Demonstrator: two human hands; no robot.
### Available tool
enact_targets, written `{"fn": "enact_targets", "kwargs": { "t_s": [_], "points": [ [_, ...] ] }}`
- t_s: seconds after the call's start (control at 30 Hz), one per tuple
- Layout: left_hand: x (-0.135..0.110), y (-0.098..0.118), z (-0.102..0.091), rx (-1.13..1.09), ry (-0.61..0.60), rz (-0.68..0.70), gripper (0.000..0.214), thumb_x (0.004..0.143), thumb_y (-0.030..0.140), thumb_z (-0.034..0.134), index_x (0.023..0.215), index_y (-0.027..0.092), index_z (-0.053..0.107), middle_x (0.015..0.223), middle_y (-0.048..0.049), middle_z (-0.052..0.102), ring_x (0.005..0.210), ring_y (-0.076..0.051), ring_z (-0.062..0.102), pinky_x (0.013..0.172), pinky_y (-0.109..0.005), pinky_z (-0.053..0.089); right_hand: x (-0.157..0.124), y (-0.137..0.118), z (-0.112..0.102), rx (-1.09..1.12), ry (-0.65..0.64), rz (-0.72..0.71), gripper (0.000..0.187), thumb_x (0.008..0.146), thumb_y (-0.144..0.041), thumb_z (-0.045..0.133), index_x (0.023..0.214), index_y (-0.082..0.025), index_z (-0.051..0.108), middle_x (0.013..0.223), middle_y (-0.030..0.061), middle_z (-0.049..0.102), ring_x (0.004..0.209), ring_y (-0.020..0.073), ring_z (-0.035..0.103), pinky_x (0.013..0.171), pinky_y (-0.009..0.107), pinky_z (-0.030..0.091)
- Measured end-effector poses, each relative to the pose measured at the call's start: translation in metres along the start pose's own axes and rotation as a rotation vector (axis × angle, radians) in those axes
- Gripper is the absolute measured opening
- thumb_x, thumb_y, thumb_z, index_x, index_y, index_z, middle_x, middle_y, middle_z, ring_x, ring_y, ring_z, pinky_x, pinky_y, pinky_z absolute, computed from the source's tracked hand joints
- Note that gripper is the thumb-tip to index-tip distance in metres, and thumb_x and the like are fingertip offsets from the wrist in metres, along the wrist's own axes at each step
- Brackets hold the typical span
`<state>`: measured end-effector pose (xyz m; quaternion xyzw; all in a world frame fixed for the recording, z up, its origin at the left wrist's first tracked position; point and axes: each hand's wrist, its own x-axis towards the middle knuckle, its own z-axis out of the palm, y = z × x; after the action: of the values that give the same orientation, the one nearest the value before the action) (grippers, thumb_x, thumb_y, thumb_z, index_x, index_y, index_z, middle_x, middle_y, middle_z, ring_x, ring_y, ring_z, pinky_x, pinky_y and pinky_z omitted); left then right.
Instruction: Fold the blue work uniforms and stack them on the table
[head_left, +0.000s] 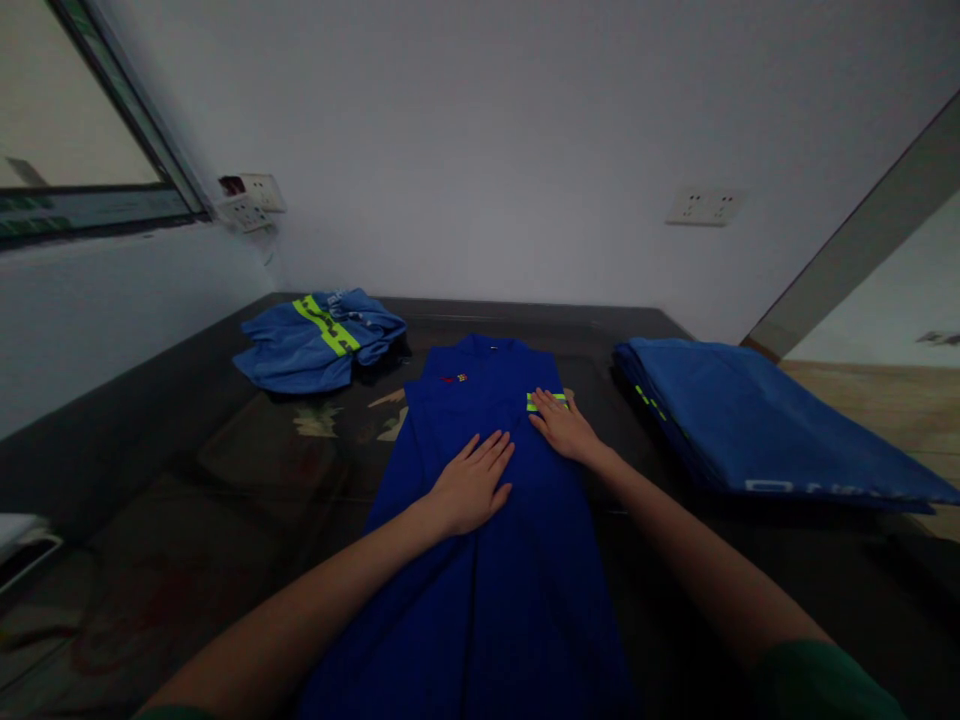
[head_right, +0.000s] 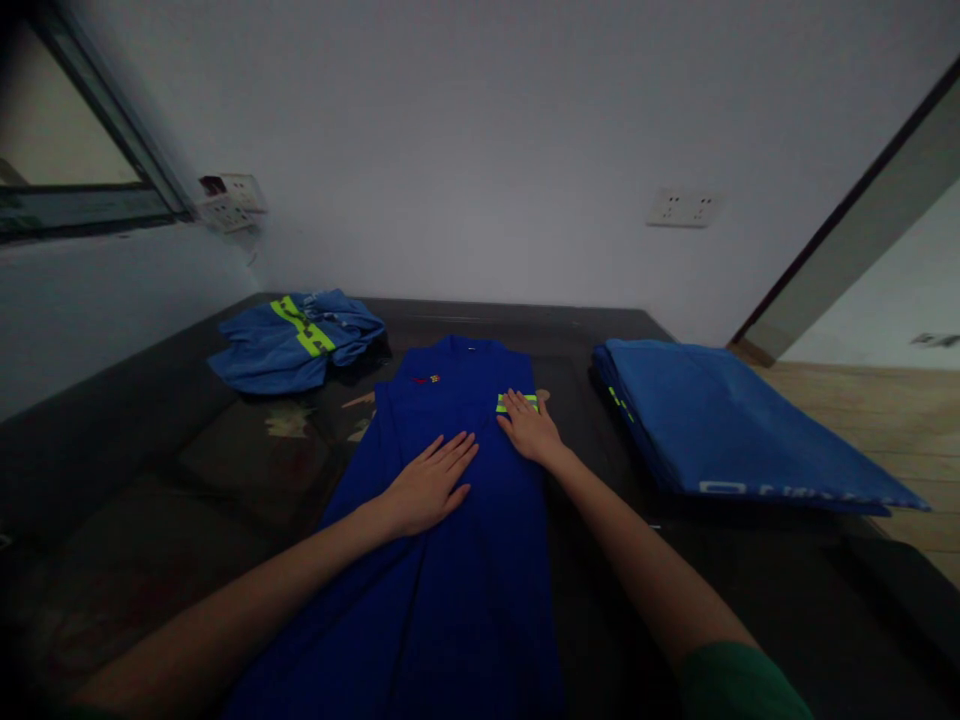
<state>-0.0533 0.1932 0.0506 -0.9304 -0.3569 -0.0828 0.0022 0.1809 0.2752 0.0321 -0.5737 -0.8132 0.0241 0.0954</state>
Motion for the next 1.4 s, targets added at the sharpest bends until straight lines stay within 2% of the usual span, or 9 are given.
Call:
{"fn": "enact_targets", "kwargs": {
  "t_s": [0.1,0.2,0.33,0.47,0.67,0.9,1.1,1.27,1.4],
  "points": [
    [0.0,0.001,-0.001,0.004,-0.003,0.003,0.054,0.095,0.037,0.036,0.142,0.01,0.036,0.151,-0.0136,0.032,0.143,-0.024,0.022,0.116,-0.043,0.019,0.004,-0.005,-0.003,-0.009,0.009,0.008,0.05,0.097,-0.034,0.031,0.141,-0.012,0.042,0.147,0.0174,0.038,0.139,0.0283,0.03,0.113,0.057,0.016],
    [0.001,0.002,0.0,0.017,0.01,0.016,0.053,0.095,0.035,0.035,0.141,0.009,0.037,0.15,-0.0138,0.034,0.142,-0.023,0.024,0.116,-0.041,0.02,0.008,-0.019,-0.001,-0.008,0.056,0.053,0.05,0.095,-0.029,0.033,0.139,-0.006,0.044,0.145,0.0211,0.04,0.138,0.0298,0.032,0.112,0.053,0.022],
    [0.0,0.004,0.0,0.028,0.009,0.002,0.053,0.096,0.035,0.034,0.141,0.009,0.037,0.149,-0.0143,0.037,0.141,-0.024,0.028,0.115,-0.041,0.023,0.01,-0.033,0.005,0.016,0.046,-0.01,0.058,0.096,-0.038,0.034,0.141,-0.003,0.039,0.148,0.0218,0.034,0.14,0.0302,0.027,0.113,0.05,0.025],
    [-0.002,0.007,0.001,0.04,-0.012,-0.05,0.054,0.096,0.036,0.034,0.141,0.008,0.038,0.149,-0.0163,0.037,0.14,-0.025,0.03,0.115,-0.042,0.025,0.009,-0.026,0.004,0.039,-0.03,-0.052,0.068,0.096,-0.05,0.031,0.147,-0.006,0.03,0.152,0.0182,0.027,0.142,0.029,0.022,0.114,0.051,0.022],
    [-0.004,0.01,0.0,0.062,-0.036,-0.069,0.056,0.097,0.042,0.03,0.143,0.01,0.036,0.151,-0.0146,0.034,0.142,-0.024,0.025,0.115,-0.042,0.023,0.01,-0.013,-0.003,0.097,-0.1,-0.083,0.08,0.091,-0.064,0.029,0.149,-0.01,0.025,0.154,0.0163,0.022,0.143,0.0279,0.017,0.115,0.051,0.018],
    [-0.006,0.01,-0.006,0.009,-0.074,-0.069,0.062,0.096,0.047,0.03,0.145,0.009,0.032,0.152,-0.0147,0.029,0.143,-0.024,0.021,0.117,-0.042,0.019,0.012,-0.008,-0.006,0.174,-0.154,-0.074,0.09,0.084,-0.069,0.042,0.15,-0.012,0.024,0.155,0.0165,0.019,0.143,0.0299,0.015,0.115,0.051,0.018],
    [-0.005,0.012,-0.008,-0.016,-0.096,-0.08,0.062,0.096,0.047,0.03,0.145,0.009,0.032,0.153,-0.0148,0.027,0.144,-0.025,0.019,0.117,-0.044,0.018,0.013,-0.009,0.003,0.19,-0.084,-0.072,0.073,0.091,-0.057,0.037,0.149,-0.013,0.027,0.154,0.0157,0.023,0.143,0.0273,0.018,0.114,0.051,0.018],
    [-0.006,0.011,-0.007,-0.013,-0.094,-0.072,0.062,0.096,0.047,0.03,0.146,0.01,0.031,0.154,-0.0145,0.026,0.144,-0.024,0.017,0.117,-0.044,0.017,0.016,-0.008,0.004,0.295,0.029,-0.06,0.053,0.09,-0.033,0.044,0.14,-0.015,0.043,0.149,0.0158,0.036,0.139,0.0266,0.03,0.112,0.051,0.024],
    [-0.007,0.011,-0.003,0.005,-0.05,-0.067,0.062,0.096,0.048,0.029,0.145,0.011,0.032,0.154,-0.0144,0.026,0.144,-0.025,0.016,0.117,-0.044,0.017,0.017,-0.009,-0.013,0.383,0.169,-0.275,0.035,0.079,-0.01,0.046,0.108,-0.019,0.064,0.124,0.0097,0.058,0.124,0.0218,0.046,0.105,0.043,0.034]
  ]
}}
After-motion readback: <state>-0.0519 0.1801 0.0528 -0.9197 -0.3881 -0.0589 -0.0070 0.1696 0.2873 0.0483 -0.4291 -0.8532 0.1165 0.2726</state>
